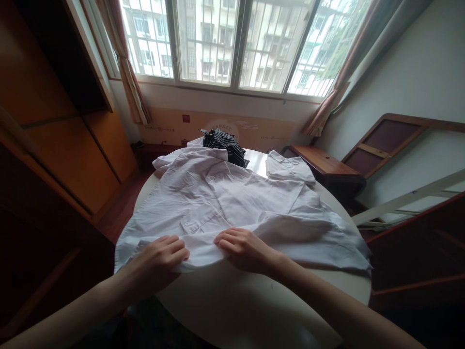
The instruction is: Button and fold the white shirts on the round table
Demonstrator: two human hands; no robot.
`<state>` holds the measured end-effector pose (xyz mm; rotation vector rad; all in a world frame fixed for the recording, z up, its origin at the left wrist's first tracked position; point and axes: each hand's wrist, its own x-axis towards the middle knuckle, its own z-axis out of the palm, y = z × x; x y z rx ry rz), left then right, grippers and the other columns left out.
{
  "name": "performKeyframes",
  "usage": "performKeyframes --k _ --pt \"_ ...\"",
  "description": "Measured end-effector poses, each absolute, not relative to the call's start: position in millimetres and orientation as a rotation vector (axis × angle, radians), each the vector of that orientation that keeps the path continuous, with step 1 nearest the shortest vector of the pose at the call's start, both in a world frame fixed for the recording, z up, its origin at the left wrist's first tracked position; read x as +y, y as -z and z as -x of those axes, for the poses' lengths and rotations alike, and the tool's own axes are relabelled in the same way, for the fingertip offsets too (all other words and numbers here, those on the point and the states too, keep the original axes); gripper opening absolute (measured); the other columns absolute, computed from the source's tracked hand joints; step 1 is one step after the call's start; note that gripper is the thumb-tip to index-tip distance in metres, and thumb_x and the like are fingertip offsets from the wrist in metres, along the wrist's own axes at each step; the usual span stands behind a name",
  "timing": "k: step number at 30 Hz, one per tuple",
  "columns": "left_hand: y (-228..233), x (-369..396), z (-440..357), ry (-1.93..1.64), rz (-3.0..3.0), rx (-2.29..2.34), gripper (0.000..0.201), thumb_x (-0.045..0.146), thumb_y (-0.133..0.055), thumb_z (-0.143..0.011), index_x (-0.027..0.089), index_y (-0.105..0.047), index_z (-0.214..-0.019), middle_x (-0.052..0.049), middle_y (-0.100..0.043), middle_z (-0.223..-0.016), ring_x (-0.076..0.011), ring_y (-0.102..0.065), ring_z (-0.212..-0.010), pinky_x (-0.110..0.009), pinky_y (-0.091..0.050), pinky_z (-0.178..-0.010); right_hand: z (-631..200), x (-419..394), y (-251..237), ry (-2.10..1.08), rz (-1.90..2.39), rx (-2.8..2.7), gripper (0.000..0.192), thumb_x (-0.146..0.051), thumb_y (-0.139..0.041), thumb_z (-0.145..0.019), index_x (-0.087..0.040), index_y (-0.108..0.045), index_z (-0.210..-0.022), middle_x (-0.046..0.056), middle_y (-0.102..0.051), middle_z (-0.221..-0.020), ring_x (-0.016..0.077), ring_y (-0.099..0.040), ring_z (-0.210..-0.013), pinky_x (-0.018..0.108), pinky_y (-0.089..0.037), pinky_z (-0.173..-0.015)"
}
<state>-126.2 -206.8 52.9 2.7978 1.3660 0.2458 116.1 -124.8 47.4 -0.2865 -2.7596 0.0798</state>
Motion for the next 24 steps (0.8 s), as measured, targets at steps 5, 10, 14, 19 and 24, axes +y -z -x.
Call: performKeyframes --k 5,10,14,19,24 --pt "-53 -206 130 -0.322 -2.710 1.362 0.028 0.013 -0.053 -0.069 0.020 -0.053 -0.096 -0.007 -0.052 -0.119 -0.0233 -0.045 -0.112 -0.036 -0.040 -0.091 -118 -126 -47 -0.069 0.272 -2.773 0.017 -0.009 -0.038 -0.084 -0.017 -0.052 -0.082 0.007 -0.062 -0.082 0.0148 -0.057 -0.079 0.026 -0.044 -0.068" --pt "-38 -198 139 -0.296 -2.589 1.352 0.048 0.015 -0.047 -0.075 0.020 -0.042 -0.123 -0.009 -0.042 -0.134 -0.0214 -0.036 -0.124 -0.034 -0.035 -0.099 -118 -126 -49 -0.048 0.291 -2.781 0.016 -0.009 -0.038 -0.084 -0.017 -0.052 -0.081 0.007 -0.062 -0.079 0.0141 -0.057 -0.075 0.025 -0.044 -0.066" --pt "-50 -180 155 -0.305 -2.450 1.412 0.032 0.026 -0.041 -0.083 0.021 -0.051 -0.113 -0.006 -0.060 -0.110 -0.0181 -0.055 -0.099 -0.027 -0.044 -0.082 -125 -117 -52 -0.021 0.448 -2.747 0.014 -0.009 -0.041 -0.082 -0.017 -0.053 -0.079 0.004 -0.060 -0.072 0.0135 -0.056 -0.067 0.024 -0.044 -0.062" --pt "-73 -131 193 -0.409 -2.304 1.789 0.033 0.048 -0.048 -0.076 0.016 -0.055 -0.077 -0.002 -0.060 -0.071 -0.0168 -0.055 -0.066 -0.025 -0.040 -0.059 -155 -73 -54 -0.040 0.871 -2.497 0.021 -0.021 -0.054 -0.078 -0.017 -0.052 -0.098 0.008 -0.064 -0.086 0.0192 -0.061 -0.079 0.031 -0.047 -0.069" --pt "-64 -92 222 -0.528 -2.172 2.046 0.032 0.047 -0.051 -0.073 0.016 -0.057 -0.077 -0.002 -0.059 -0.070 -0.0178 -0.053 -0.067 -0.025 -0.037 -0.059 -202 -35 -47 -0.077 1.173 -2.313 0.036 -0.030 -0.056 -0.076 -0.016 -0.050 -0.109 0.010 -0.064 -0.095 0.0226 -0.062 -0.086 0.038 -0.050 -0.075"
